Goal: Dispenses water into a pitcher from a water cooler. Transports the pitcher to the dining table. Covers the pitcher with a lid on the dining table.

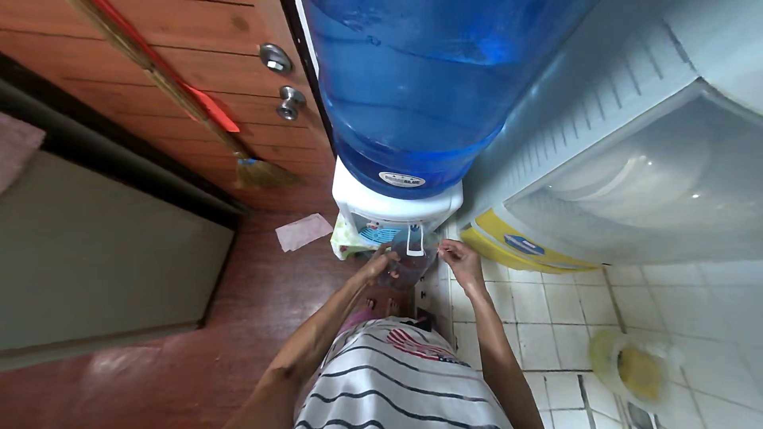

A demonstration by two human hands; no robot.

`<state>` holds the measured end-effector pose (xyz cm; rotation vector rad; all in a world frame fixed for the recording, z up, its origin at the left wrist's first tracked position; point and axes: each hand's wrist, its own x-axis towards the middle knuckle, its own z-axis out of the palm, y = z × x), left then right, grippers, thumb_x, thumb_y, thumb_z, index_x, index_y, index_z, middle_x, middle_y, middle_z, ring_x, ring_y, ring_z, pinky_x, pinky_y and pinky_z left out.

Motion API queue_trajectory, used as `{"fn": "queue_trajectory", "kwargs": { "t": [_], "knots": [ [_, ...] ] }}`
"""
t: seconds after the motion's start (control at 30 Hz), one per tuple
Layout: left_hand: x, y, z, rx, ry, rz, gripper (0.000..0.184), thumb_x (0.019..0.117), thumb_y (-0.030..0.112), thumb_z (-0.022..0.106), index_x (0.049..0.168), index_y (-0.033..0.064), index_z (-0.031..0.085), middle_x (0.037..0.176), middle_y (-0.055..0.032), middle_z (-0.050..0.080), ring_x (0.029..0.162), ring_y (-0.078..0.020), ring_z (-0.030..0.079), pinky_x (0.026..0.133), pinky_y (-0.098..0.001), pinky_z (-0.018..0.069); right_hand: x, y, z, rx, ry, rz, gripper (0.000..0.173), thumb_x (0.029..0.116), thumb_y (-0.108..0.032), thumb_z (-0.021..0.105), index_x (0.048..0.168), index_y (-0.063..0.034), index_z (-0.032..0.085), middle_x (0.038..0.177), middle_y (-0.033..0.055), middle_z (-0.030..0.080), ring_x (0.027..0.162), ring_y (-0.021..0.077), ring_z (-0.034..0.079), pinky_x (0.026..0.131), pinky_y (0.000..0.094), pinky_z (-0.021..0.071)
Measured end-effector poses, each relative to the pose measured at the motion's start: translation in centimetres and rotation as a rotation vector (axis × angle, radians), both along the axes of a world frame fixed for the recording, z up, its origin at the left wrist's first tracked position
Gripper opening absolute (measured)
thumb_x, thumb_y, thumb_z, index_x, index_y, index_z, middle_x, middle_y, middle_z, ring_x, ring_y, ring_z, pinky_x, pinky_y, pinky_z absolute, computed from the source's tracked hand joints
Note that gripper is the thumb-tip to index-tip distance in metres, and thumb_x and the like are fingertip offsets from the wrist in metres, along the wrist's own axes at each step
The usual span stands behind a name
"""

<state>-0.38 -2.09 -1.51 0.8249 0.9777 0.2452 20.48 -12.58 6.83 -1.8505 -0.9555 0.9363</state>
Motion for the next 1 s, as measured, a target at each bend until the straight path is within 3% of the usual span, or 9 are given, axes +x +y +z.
{"fn": "queue_trajectory", "kwargs": {
  "t": [0.27,0.43,0.7,1.0],
  "knots": [
    [0.1,0.0,-0.2,-0.011,-0.002,0.004,0.06,0.1022,0.013,0.049,0.155,0.0104,0.022,0.09,-0.01,0.059,0.059,-0.0171,0.06,0.059,-0.0343,0.0563,-0.7,0.5,1.3,-0.003,-0.114,0.102,0.033,0.0892,-0.016,0.078,0.111,0.0059,0.066,0.106,0.0177,0.068,0.087,0.019,0.068,0.081,0.0323,0.0584],
    [0.1,-0.1,0.0,-0.016,-0.004,0.01,0.06,0.1008,0.013,0.05,0.155,0.0101,0.023,0.091,-0.0101,0.06,0.06,-0.0167,0.059,0.058,-0.0336,0.0554,-1.1,1.4,1.5,-0.081,-0.171,0.246,0.048,0.0876,-0.03,0.081,0.117,0.004,0.064,0.113,0.0184,0.066,0.094,0.0224,0.066,0.083,0.0357,0.0558],
    [0.1,0.0,-0.2,-0.006,0.015,0.009,0.058,0.1034,0.013,0.048,0.156,0.0102,0.023,0.096,-0.0112,0.06,0.064,-0.0171,0.06,0.062,-0.034,0.0556,-0.7,2.8,0.2,-0.142,-0.126,0.309,0.044,0.0872,-0.03,0.081,0.113,0.0029,0.067,0.105,0.0157,0.068,0.092,0.0202,0.067,0.086,0.0349,0.0552],
    [0.2,-0.1,-0.1,-0.021,-0.006,0.024,0.059,0.1019,0.012,0.049,0.155,0.0104,0.024,0.089,-0.0099,0.059,0.06,-0.0167,0.06,0.06,-0.0335,0.0557,-0.1,3.6,-0.6,-0.197,-0.094,0.338,0.04,0.0874,-0.027,0.082,0.11,0.0036,0.068,0.1,0.0144,0.07,0.088,0.0177,0.067,0.085,0.0341,0.0552]
  ]
}}
